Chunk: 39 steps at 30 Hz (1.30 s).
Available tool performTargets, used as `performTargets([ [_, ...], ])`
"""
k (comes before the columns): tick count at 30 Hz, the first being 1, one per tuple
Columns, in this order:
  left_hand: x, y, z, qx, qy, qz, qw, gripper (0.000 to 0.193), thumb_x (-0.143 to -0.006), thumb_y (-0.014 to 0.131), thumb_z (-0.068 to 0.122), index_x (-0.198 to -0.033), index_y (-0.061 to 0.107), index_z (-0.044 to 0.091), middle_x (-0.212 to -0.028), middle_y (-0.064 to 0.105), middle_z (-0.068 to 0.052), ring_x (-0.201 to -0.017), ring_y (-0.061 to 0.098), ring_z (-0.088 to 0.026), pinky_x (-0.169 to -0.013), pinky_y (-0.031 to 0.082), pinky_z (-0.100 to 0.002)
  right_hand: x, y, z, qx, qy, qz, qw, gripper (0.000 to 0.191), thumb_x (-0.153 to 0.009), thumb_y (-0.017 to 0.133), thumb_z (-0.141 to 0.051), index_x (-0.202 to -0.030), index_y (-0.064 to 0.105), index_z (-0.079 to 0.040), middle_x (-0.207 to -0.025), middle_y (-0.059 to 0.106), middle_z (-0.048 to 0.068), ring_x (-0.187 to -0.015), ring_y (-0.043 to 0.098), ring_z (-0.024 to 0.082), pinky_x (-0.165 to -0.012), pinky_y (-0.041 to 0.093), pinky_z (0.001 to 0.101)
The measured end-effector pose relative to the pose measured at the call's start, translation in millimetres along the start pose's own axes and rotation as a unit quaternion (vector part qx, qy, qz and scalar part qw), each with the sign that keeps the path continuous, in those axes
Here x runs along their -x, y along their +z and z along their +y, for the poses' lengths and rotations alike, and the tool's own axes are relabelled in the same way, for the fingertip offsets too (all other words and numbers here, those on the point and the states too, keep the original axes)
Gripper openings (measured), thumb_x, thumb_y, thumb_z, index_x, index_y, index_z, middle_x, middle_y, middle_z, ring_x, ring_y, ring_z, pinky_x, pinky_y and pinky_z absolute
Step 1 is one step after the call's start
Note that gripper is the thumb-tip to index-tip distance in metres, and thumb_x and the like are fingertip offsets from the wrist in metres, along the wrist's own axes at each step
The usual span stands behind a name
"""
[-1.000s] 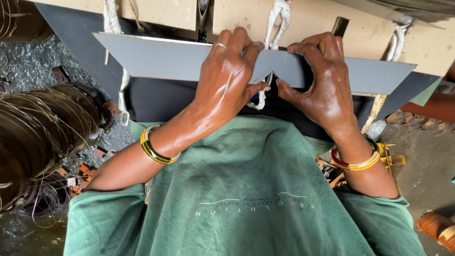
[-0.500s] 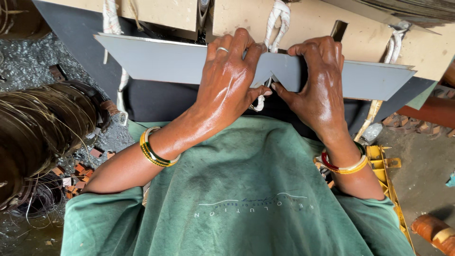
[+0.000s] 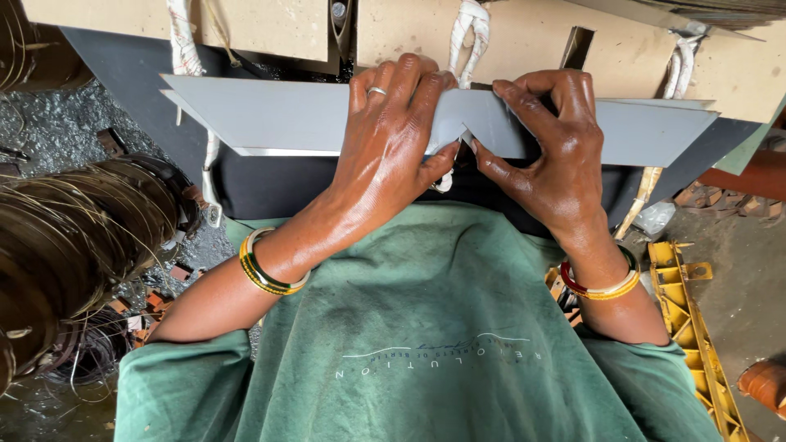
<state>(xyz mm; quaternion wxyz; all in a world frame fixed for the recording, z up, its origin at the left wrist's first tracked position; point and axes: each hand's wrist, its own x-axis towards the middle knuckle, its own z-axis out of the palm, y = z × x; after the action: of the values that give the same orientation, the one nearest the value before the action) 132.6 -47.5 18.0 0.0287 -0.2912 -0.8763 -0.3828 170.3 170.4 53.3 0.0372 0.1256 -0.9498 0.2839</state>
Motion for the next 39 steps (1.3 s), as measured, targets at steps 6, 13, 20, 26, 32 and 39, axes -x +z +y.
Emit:
performTargets([
  [6, -11.1, -8.4, 22.0, -0.041, 0.025, 0.000, 0.999, 0.073, -0.077, 0.085, 0.025, -0.138, 0.052, 0.001, -0.131, 0.053, -0.013, -0.126, 0.051, -0.033, -0.108, 0.034, -0.050, 10.8, -7.8, 2.3, 0.045, -0.020, 0.049, 0.998, 0.050, -0.084, 0.092, -0.011, -0.128, 0.070, -0.004, -0.118, 0.061, 0.009, -0.108, 0.055, 0.028, -0.091, 0.051, 0.0388],
  [13, -8.8, -17.8, 37.0, -0.125, 0.076, -0.052, 0.988, 0.051, -0.097, 0.077, 0.037, -0.133, 0.061, 0.005, -0.110, 0.059, -0.007, -0.110, 0.056, -0.029, -0.096, 0.036, -0.048, 13.6, -15.7, 12.3, 0.118, -0.103, 0.103, 0.982, 0.060, -0.085, 0.090, -0.038, -0.133, 0.067, -0.009, -0.120, 0.055, 0.010, -0.112, 0.052, 0.031, -0.102, 0.038, 0.0487],
  [20, -25.1, 5.4, 26.6, -0.215, 0.183, 0.071, 0.957, 0.025, -0.086, 0.074, 0.014, -0.109, 0.078, 0.005, -0.100, 0.071, -0.006, -0.092, 0.062, -0.024, -0.085, 0.042, -0.041, 51.9, -86.3, 62.6, 0.204, 0.003, 0.054, 0.977, 0.038, -0.084, 0.071, 0.003, -0.120, 0.075, -0.010, -0.111, 0.063, 0.009, -0.106, 0.059, 0.026, -0.093, 0.043, 0.0413],
  [26, -48.8, 18.1, 21.3, -0.241, 0.220, 0.069, 0.943, 0.015, -0.100, 0.071, 0.000, -0.111, 0.077, 0.006, -0.098, 0.071, -0.005, -0.092, 0.065, -0.022, -0.084, 0.043, -0.038, 98.3, -122.5, 155.1, 0.104, 0.150, 0.166, 0.969, 0.044, -0.088, 0.066, 0.014, -0.122, 0.081, -0.010, -0.112, 0.068, 0.012, -0.107, 0.063, 0.030, -0.085, 0.045, 0.0385],
  [32, -68.8, 13.4, 22.4, -0.285, 0.215, 0.107, 0.928, 0.013, -0.104, 0.079, 0.007, -0.116, 0.081, 0.010, -0.097, 0.075, -0.004, -0.090, 0.064, -0.019, -0.083, 0.041, -0.038, 83.3, -110.5, 194.0, 0.103, 0.116, 0.257, 0.954, 0.013, -0.102, 0.074, 0.004, -0.112, 0.071, -0.004, -0.106, 0.071, 0.009, -0.100, 0.067, 0.026, -0.096, 0.046, 0.0383],
  [39, -65.4, -16.1, 24.3, -0.254, 0.100, 0.103, 0.956, 0.010, -0.105, 0.080, 0.014, -0.110, 0.079, 0.006, -0.090, 0.072, -0.004, -0.086, 0.059, -0.020, -0.086, 0.041, -0.037, 47.1, -92.1, 167.7, 0.037, 0.124, 0.219, 0.967, 0.029, -0.103, 0.073, -0.005, -0.128, 0.060, 0.002, -0.116, 0.069, 0.015, -0.106, 0.067, 0.033, -0.095, 0.042, 0.0439],
])
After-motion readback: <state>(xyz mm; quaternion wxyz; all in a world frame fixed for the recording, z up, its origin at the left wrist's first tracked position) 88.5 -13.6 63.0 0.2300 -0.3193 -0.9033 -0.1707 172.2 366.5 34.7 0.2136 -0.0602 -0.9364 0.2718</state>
